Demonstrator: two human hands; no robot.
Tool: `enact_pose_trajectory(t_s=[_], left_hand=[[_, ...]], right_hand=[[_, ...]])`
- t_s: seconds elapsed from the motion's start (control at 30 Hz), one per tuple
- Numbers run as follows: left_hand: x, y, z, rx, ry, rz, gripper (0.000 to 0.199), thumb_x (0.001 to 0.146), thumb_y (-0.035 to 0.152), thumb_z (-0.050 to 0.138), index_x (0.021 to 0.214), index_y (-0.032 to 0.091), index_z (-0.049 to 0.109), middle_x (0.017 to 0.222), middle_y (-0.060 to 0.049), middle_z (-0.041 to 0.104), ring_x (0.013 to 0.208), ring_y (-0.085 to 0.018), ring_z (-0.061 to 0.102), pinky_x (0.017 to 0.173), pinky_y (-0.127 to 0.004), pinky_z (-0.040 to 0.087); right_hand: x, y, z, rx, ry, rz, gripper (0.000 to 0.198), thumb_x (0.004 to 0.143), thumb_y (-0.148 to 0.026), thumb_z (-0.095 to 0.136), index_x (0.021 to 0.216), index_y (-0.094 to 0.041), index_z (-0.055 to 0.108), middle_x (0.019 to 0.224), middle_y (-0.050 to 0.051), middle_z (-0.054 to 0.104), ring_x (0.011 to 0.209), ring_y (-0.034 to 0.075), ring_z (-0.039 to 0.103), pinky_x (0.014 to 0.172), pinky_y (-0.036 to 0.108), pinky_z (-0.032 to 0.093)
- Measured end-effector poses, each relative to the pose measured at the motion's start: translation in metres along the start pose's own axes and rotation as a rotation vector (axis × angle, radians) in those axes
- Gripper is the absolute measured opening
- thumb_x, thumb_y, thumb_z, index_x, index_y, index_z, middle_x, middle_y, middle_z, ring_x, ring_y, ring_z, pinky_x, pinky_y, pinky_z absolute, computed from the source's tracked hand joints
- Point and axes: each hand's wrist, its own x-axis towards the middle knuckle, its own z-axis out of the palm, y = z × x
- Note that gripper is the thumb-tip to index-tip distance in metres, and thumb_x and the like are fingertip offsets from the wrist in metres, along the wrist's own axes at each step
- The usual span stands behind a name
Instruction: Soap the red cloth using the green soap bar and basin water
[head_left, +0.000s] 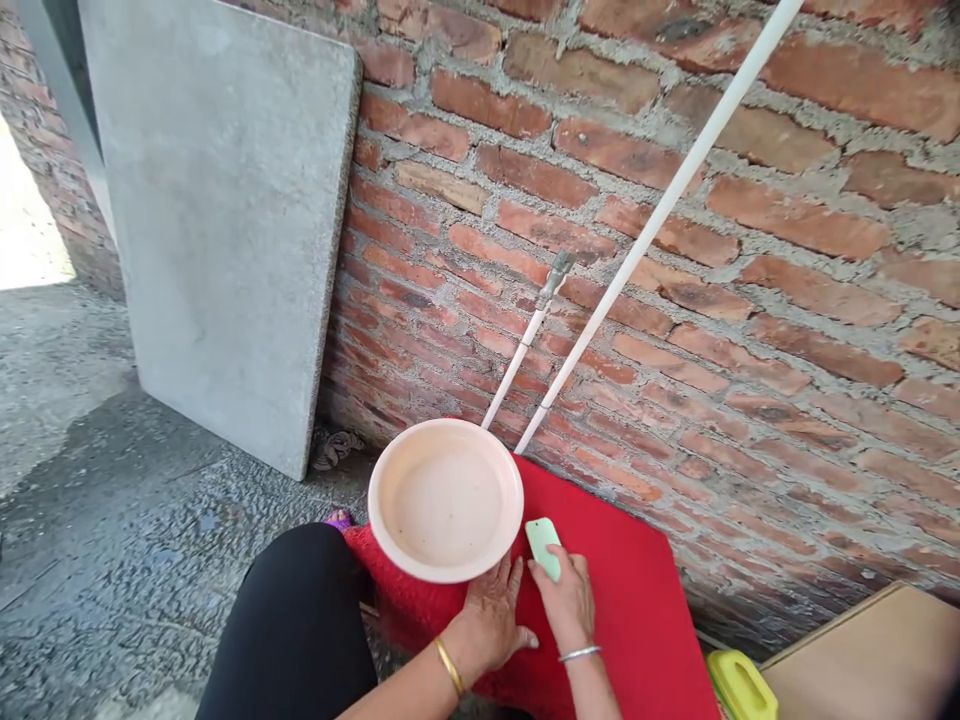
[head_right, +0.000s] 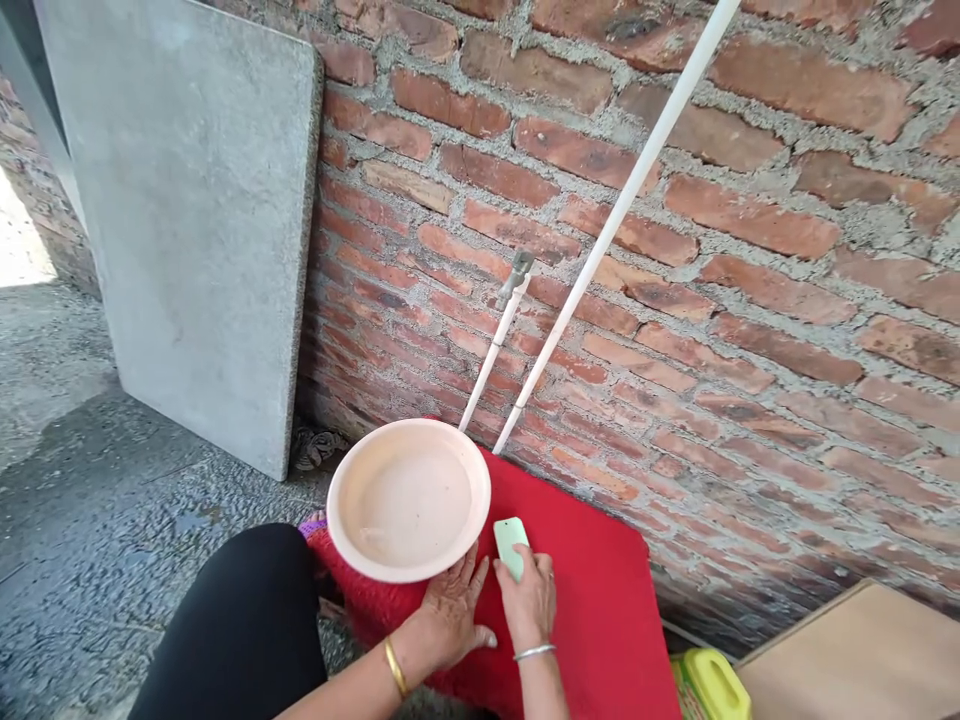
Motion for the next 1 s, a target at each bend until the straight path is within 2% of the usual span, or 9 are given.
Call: enact_pose_trajectory(t_s=[0.2,0.27,0.47,0.53,0.63,0.73,0.83,0.9,1.0], left_hand=[[0.005,-0.008,0.005,0.069,-0.034,0.076,0.110,0.075,0.080,0.060,0.158,0.013,0.030,0.163,-0.024,0.027,0.153,-0.044,0.017,0.122,-0.065,0.022],[0.007,-0.009,0.005,0.085,-0.034,0.085,0.113,0.073,0.080,0.062,0.158,0.014,0.030,0.163,-0.023,0.027,0.153,-0.045,0.017,0.122,-0.066,0.020],[0.005,-0.006,-0.003,0.139,-0.061,0.076,0.110,0.073,0.082,0.059,0.156,0.014,0.035,0.163,-0.021,0.030,0.153,-0.046,0.014,0.122,-0.067,0.018],[0.003,-0.005,-0.004,0.169,-0.055,0.052,0.111,0.072,0.083,0.059,0.156,0.014,0.035,0.163,-0.021,0.029,0.153,-0.046,0.014,0.122,-0.067,0.018],[0.003,-0.005,-0.003,0.214,-0.018,0.030,0.115,0.069,0.083,0.063,0.156,0.013,0.035,0.163,-0.022,0.027,0.153,-0.045,0.015,0.123,-0.064,0.020],[0.002,-0.001,0.000,0.216,0.043,0.021,0.110,0.072,0.080,0.063,0.156,0.013,0.035,0.163,-0.022,0.028,0.153,-0.044,0.016,0.122,-0.063,0.021],[-0.006,0.009,0.003,0.213,0.030,0.008,0.104,0.075,0.073,0.067,0.155,0.014,0.039,0.161,-0.024,0.029,0.151,-0.047,0.021,0.120,-0.068,0.022],[-0.018,0.021,0.004,0.252,0.019,0.076,0.092,0.079,0.066,0.067,0.152,0.015,0.045,0.158,-0.026,0.037,0.147,-0.050,0.030,0.117,-0.073,0.025],[-0.043,0.040,-0.002,0.415,0.040,0.218,0.058,0.090,0.044,0.060,0.141,0.015,0.060,0.138,-0.028,0.060,0.128,-0.049,0.056,0.103,-0.075,0.040]], right_hand=[[0.001,0.056,-0.033,-0.139,-0.006,0.293,0.053,0.088,-0.059,0.051,0.125,-0.024,0.067,0.094,0.008,0.062,0.086,0.028,0.068,0.078,0.039,0.053],[-0.004,0.051,-0.031,-0.107,-0.007,0.278,0.053,0.089,-0.060,0.050,0.124,-0.024,0.068,0.097,0.008,0.062,0.087,0.028,0.068,0.077,0.038,0.053],[-0.021,-0.010,-0.003,-0.003,-0.016,0.018,0.035,0.086,-0.045,0.060,0.114,-0.029,0.071,0.097,0.004,0.060,0.095,0.024,0.067,0.080,0.031,0.052],[-0.021,-0.009,-0.005,-0.035,-0.014,0.001,0.033,0.085,-0.043,0.061,0.114,-0.030,0.071,0.097,0.004,0.060,0.095,0.023,0.067,0.081,0.030,0.051],[-0.022,0.023,-0.022,-0.120,-0.009,0.131,0.037,0.088,-0.047,0.059,0.118,-0.028,0.069,0.096,0.005,0.060,0.092,0.024,0.067,0.082,0.033,0.051],[-0.026,0.065,-0.040,-0.151,-0.011,0.316,0.045,0.090,-0.053,0.053,0.122,-0.025,0.067,0.093,0.006,0.061,0.090,0.026,0.067,0.083,0.036,0.051],[-0.031,0.082,-0.046,-0.115,0.010,0.363,0.047,0.089,-0.057,0.050,0.121,-0.026,0.067,0.092,0.006,0.063,0.087,0.026,0.067,0.082,0.037,0.052],[-0.033,0.073,-0.044,-0.069,0.019,0.325,0.045,0.089,-0.056,0.052,0.118,-0.027,0.067,0.094,0.005,0.063,0.088,0.025,0.068,0.081,0.036,0.052],[-0.035,0.037,-0.032,-0.005,0.002,0.198,0.035,0.086,-0.049,0.059,0.113,-0.028,0.070,0.096,0.003,0.061,0.090,0.023,0.068,0.079,0.031,0.051]])
